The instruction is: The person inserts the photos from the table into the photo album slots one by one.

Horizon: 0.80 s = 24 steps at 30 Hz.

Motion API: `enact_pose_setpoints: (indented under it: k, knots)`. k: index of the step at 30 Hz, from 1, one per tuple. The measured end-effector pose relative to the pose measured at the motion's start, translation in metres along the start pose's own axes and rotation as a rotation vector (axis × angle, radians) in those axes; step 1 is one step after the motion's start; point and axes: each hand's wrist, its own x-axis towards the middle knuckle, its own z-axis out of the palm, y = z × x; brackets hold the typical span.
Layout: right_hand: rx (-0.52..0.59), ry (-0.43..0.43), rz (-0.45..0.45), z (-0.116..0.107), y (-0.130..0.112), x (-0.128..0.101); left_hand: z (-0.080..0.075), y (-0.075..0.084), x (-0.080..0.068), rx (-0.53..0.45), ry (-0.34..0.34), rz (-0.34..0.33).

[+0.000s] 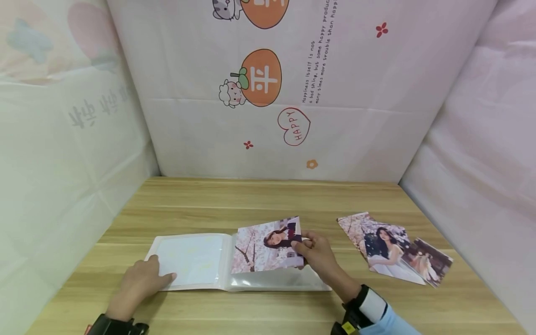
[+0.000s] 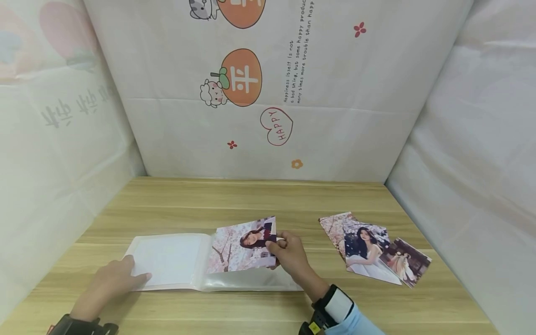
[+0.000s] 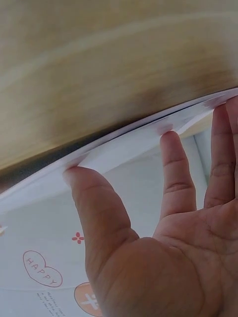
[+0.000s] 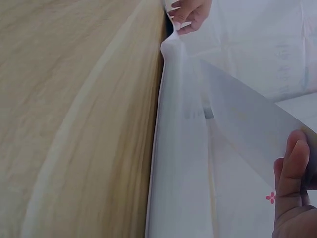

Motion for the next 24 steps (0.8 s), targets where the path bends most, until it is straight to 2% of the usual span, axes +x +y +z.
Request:
enact_pose_setpoints:
  k: [11,19,24]
  knots:
    - [-0.043,-0.069,-0.007,0.015,-0.002,0.007,-0.001,0.002,0.003,-0.003,-0.023,-0.022]
    - [-0.099,-0.057,-0.017,0.025,-0.001,0.007,-0.003,0.002,0.002,-0.003,-0.030,-0.016]
    - [-0.098,-0.076,-0.023,0.029,0.002,0.005,-0.003,0.004,0.002,0.002,-0.033,-0.014]
